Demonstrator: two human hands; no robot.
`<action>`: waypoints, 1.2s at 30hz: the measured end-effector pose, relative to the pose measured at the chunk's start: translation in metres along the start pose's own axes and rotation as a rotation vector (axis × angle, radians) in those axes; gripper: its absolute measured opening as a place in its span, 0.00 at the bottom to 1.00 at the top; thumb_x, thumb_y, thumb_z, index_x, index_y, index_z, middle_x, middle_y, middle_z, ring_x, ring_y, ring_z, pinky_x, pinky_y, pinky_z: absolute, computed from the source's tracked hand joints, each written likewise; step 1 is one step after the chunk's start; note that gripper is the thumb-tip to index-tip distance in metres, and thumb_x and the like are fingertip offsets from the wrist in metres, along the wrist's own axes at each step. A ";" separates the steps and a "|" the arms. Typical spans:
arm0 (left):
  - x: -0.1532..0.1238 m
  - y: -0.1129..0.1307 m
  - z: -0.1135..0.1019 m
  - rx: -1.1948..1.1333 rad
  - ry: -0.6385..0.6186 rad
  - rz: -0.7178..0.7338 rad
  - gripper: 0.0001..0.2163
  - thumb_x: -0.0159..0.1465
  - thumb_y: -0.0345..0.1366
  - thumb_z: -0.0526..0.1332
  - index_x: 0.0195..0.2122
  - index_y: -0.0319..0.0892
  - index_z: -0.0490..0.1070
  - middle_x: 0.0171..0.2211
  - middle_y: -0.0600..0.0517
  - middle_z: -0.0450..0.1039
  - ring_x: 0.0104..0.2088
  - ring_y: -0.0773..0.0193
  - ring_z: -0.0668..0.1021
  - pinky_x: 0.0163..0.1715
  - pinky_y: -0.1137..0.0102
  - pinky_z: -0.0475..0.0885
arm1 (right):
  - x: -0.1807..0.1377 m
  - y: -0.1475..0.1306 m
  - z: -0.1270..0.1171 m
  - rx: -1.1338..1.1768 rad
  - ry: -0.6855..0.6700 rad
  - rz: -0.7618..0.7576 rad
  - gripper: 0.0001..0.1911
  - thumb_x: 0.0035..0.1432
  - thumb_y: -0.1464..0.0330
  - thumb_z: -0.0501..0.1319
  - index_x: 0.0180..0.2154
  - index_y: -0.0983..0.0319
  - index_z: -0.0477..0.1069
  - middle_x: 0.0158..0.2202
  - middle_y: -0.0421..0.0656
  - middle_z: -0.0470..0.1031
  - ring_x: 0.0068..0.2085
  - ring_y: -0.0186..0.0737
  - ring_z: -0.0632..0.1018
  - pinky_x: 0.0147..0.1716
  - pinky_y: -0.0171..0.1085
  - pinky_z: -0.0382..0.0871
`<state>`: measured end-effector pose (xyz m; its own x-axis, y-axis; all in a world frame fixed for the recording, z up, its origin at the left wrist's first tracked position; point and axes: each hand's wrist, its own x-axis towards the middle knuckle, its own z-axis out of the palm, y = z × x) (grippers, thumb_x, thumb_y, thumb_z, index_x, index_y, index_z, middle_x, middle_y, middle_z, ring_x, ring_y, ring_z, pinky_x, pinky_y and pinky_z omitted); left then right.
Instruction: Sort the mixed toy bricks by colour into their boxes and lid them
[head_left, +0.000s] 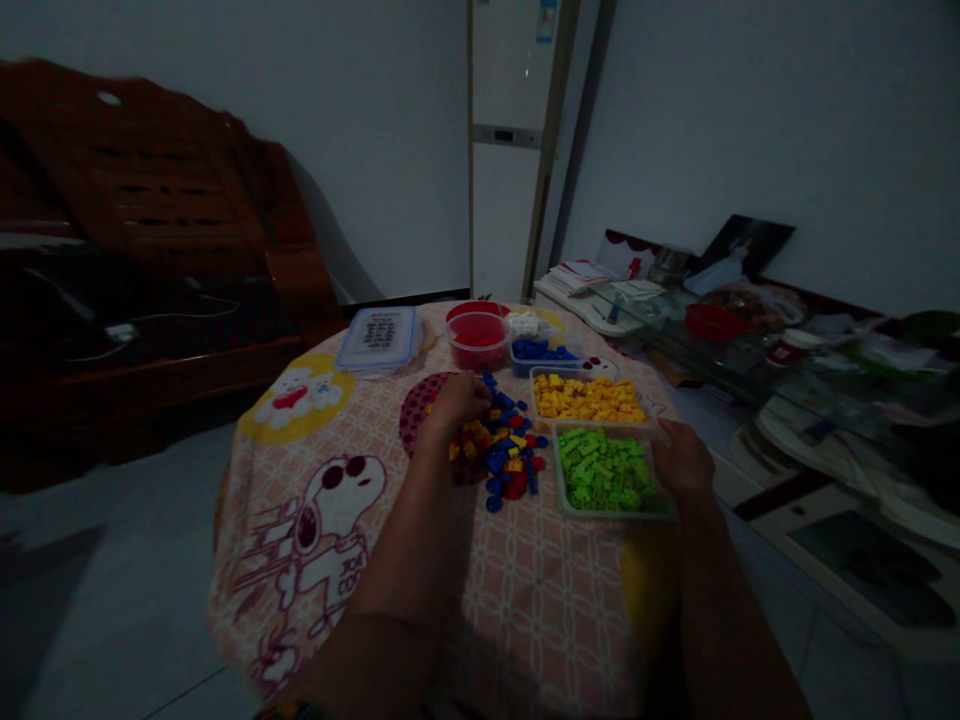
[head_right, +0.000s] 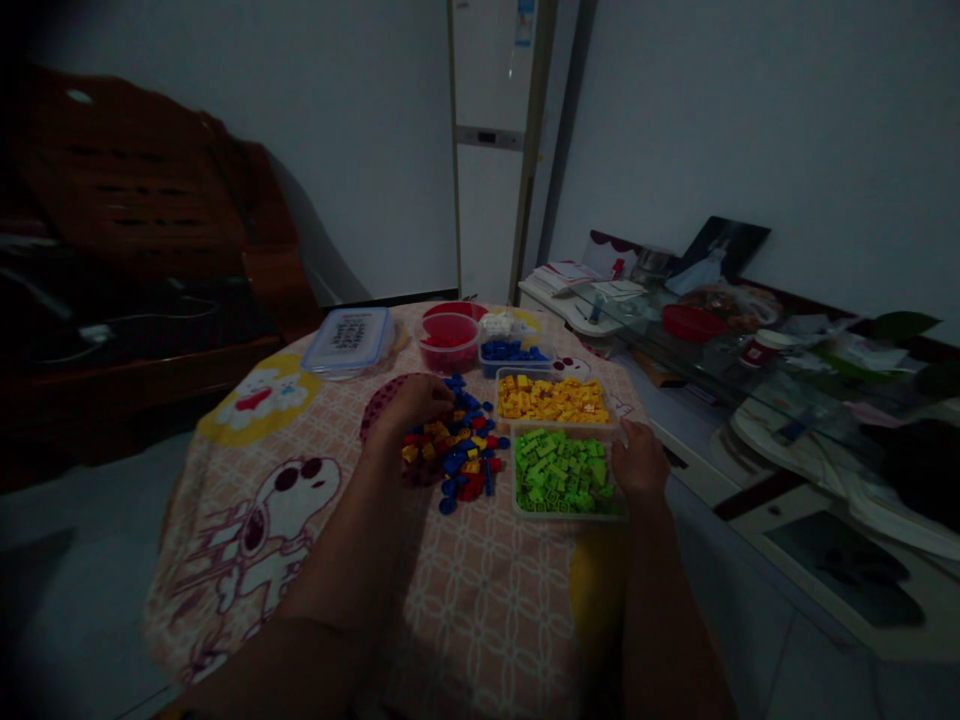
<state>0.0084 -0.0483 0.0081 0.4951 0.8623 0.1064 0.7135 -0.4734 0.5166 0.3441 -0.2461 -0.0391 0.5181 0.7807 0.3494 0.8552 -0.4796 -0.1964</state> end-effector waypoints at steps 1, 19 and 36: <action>0.001 0.000 0.003 -0.004 -0.036 -0.008 0.10 0.52 0.27 0.64 0.32 0.41 0.83 0.30 0.50 0.82 0.31 0.62 0.79 0.34 0.74 0.71 | 0.000 0.000 -0.001 0.001 -0.005 0.000 0.23 0.63 0.67 0.53 0.57 0.69 0.71 0.57 0.56 0.73 0.54 0.53 0.75 0.54 0.46 0.68; 0.005 -0.001 0.017 -0.010 -0.108 -0.029 0.09 0.52 0.29 0.68 0.34 0.41 0.82 0.31 0.51 0.81 0.30 0.65 0.78 0.32 0.75 0.70 | -0.002 -0.004 -0.004 0.000 0.002 0.024 0.23 0.63 0.68 0.53 0.56 0.68 0.71 0.56 0.56 0.73 0.54 0.53 0.75 0.54 0.47 0.68; 0.014 0.050 0.048 -0.532 0.128 0.109 0.12 0.54 0.27 0.64 0.41 0.35 0.79 0.35 0.48 0.81 0.34 0.63 0.80 0.37 0.71 0.75 | -0.001 -0.002 -0.003 -0.007 -0.018 0.023 0.23 0.63 0.67 0.53 0.57 0.67 0.70 0.57 0.56 0.72 0.55 0.53 0.74 0.55 0.46 0.67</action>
<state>0.0744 -0.0685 -0.0057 0.4642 0.8440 0.2685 0.2966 -0.4338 0.8508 0.3413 -0.2473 -0.0363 0.5377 0.7765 0.3286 0.8431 -0.5000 -0.1980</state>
